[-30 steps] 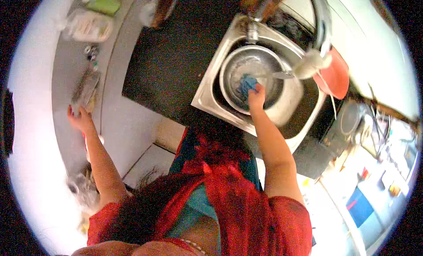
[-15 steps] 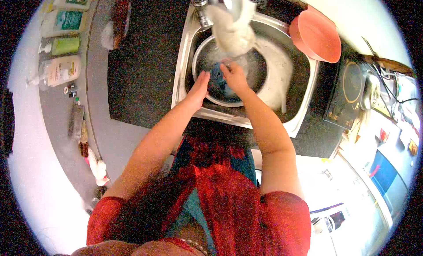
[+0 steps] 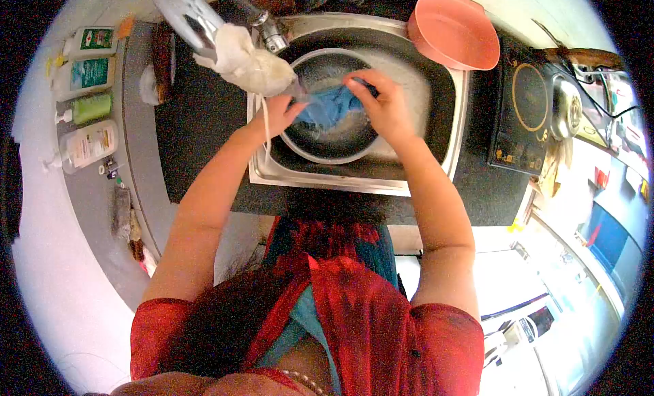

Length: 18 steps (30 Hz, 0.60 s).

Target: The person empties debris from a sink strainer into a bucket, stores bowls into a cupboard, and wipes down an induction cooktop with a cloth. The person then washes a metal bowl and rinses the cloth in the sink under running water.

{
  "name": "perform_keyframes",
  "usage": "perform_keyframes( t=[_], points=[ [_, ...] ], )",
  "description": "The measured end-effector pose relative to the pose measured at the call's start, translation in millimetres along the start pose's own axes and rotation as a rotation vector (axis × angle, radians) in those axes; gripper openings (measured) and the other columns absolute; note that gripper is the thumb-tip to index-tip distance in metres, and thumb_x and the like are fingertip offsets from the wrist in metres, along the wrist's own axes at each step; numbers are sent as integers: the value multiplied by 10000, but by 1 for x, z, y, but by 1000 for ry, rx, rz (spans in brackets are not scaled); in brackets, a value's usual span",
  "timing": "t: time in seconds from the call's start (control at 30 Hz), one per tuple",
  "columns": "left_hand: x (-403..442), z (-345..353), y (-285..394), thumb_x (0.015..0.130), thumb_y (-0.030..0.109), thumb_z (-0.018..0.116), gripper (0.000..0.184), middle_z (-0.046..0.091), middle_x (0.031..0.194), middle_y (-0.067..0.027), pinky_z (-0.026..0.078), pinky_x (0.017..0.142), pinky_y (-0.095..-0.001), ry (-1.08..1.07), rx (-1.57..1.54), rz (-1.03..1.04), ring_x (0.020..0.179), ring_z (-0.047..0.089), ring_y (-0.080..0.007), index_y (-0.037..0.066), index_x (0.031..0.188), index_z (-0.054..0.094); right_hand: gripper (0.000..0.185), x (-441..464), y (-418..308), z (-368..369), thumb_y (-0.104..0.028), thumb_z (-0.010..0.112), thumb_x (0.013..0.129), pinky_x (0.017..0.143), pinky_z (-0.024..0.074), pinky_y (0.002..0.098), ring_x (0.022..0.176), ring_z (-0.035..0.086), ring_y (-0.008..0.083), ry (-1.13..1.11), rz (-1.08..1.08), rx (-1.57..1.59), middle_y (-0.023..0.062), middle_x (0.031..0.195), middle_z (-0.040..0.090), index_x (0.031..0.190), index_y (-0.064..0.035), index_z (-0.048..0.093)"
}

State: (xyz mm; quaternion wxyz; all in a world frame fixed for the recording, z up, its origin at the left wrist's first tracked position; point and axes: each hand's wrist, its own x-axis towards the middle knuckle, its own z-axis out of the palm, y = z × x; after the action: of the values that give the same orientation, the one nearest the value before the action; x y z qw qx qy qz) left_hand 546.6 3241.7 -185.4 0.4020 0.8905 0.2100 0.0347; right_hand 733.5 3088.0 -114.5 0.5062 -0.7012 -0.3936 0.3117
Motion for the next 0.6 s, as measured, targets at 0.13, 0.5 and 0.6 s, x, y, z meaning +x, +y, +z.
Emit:
perform_keyframes(
  t=[0.13, 0.5, 0.6],
  points=[
    [-15, -14, 16, 791, 201, 664, 244, 594, 837, -120, 419, 735, -436, 194, 103, 5, 864, 554, -310, 45, 899, 511, 138, -8, 12, -11, -140, 639, 820, 684, 473, 288, 733, 621, 178, 2, -57, -94, 99, 828, 672, 906, -39, 678],
    [-37, 132, -26, 828, 494, 540, 588, 440, 1250, -169, 319, 989, -510, 27, -255, -615, 1206, 380, -356, 77, 1232, 444, 787, 7, 168, 129, -615, 448, 831, 962, 382, 497, 1181, 382, 510, -68, 874, -663, 301, 1358, 275, 1457, -317, 74],
    [-4, 93, -19, 867, 611, 338, 668, 421, 1315, -138, 303, 984, -564, 183, -1080, -1161, 1248, 356, -335, 85, 1268, 427, 630, 4, 199, 178, -281, 641, 774, 781, 473, 431, 984, 573, 359, 9, 686, -112, 266, 1150, 538, 1325, -109, 388]
  ],
)
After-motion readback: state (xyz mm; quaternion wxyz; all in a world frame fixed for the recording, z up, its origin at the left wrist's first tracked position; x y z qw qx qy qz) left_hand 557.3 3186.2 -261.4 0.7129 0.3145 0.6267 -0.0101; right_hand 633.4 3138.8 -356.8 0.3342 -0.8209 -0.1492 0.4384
